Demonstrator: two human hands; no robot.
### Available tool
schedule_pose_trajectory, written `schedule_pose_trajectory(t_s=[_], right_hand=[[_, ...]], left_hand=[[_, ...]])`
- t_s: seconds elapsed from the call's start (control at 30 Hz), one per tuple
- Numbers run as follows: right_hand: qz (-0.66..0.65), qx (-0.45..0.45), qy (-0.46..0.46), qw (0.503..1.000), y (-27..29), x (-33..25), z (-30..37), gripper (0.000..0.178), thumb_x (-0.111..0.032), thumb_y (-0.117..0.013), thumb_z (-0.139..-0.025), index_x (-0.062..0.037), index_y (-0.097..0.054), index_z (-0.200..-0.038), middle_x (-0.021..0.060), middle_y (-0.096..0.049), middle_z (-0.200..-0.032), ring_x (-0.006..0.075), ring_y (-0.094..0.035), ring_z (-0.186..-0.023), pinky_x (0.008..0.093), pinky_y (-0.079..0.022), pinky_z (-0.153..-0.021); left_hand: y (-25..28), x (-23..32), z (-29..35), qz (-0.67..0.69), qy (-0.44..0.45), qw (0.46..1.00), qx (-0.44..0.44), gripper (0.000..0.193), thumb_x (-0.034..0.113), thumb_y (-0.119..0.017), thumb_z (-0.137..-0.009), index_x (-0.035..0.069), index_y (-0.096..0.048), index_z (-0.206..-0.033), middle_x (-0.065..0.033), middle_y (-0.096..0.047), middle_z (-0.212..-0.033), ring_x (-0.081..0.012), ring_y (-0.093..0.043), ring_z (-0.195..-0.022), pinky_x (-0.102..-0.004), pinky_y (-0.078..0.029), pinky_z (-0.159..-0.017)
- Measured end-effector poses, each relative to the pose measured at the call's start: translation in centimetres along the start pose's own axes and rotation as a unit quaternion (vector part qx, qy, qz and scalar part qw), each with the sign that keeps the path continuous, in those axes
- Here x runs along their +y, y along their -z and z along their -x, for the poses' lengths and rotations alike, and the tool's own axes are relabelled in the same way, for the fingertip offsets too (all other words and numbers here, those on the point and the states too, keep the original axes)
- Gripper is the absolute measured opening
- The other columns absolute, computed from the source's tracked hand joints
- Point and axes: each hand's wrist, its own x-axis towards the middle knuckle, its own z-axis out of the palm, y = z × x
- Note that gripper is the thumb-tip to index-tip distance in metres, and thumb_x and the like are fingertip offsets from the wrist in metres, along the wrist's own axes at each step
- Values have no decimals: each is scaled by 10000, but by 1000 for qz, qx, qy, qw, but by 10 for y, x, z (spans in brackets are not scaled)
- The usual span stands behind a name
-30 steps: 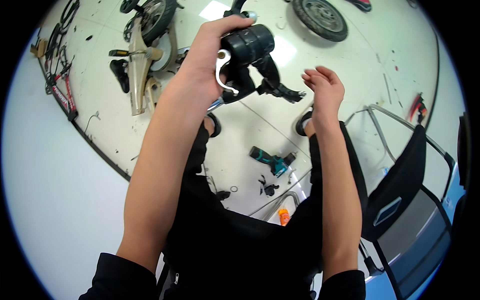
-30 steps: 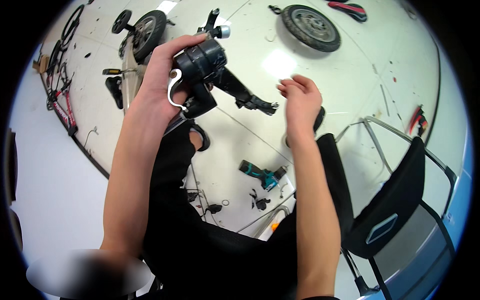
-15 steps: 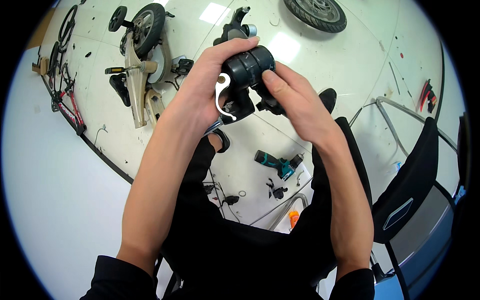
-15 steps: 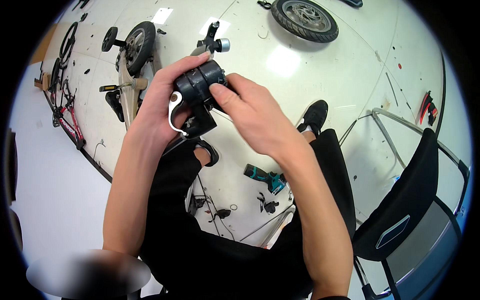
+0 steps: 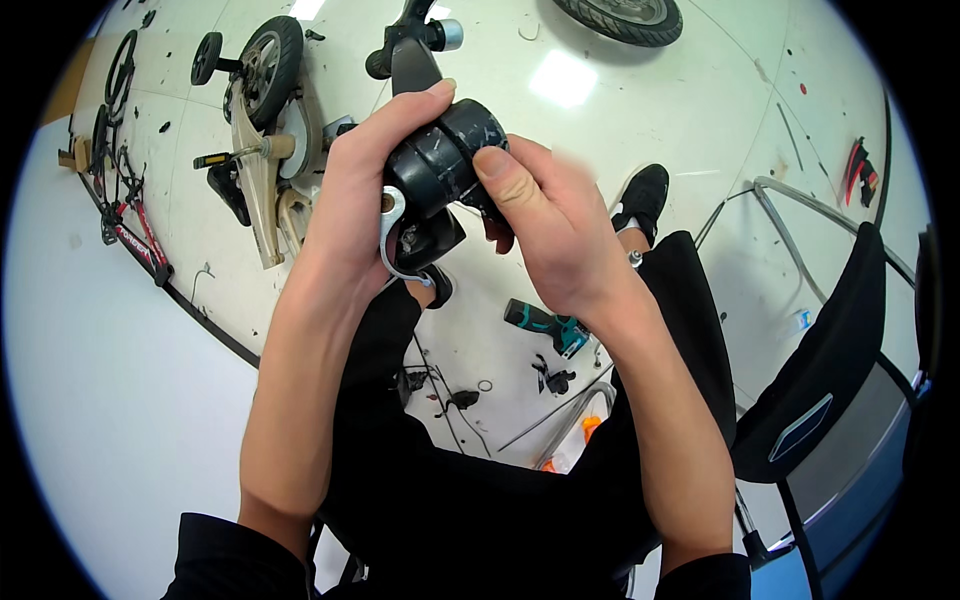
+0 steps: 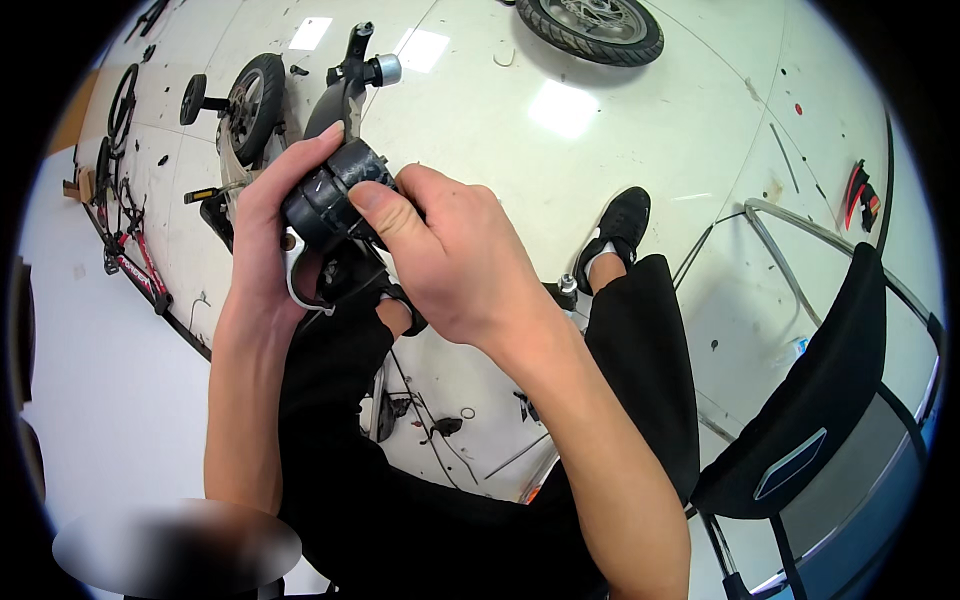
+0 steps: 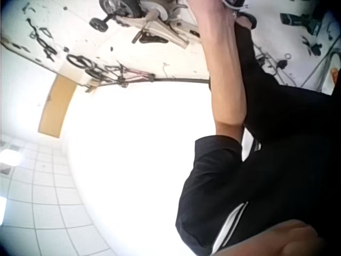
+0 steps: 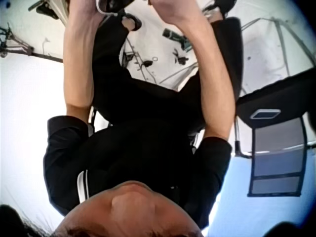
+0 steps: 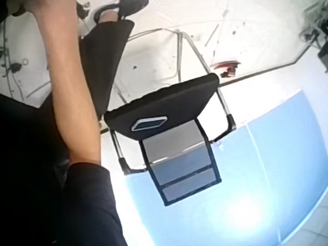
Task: The person sits on a chair and manipulates a small white cylindrical object, then picks up a black scooter handlebar assembly. They insert the white object into the handlebar and repeatedly twist and pull the assembly to test the fit.
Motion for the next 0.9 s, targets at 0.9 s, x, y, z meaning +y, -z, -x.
schedule_pose_trajectory(t_s=[0.9], right_hand=[[-31, 171, -49, 984, 27, 5, -19, 594, -562, -361, -989, -44, -559, -775, 50, -547, -628, 133, -521, -547, 264, -456, -559]], left_hand=[[20, 3, -11, 18, -33, 999, 27, 299, 276, -633, -870, -18, -595, -828, -157, -620, -739, -191, -545, -550, -324, -475, -583]])
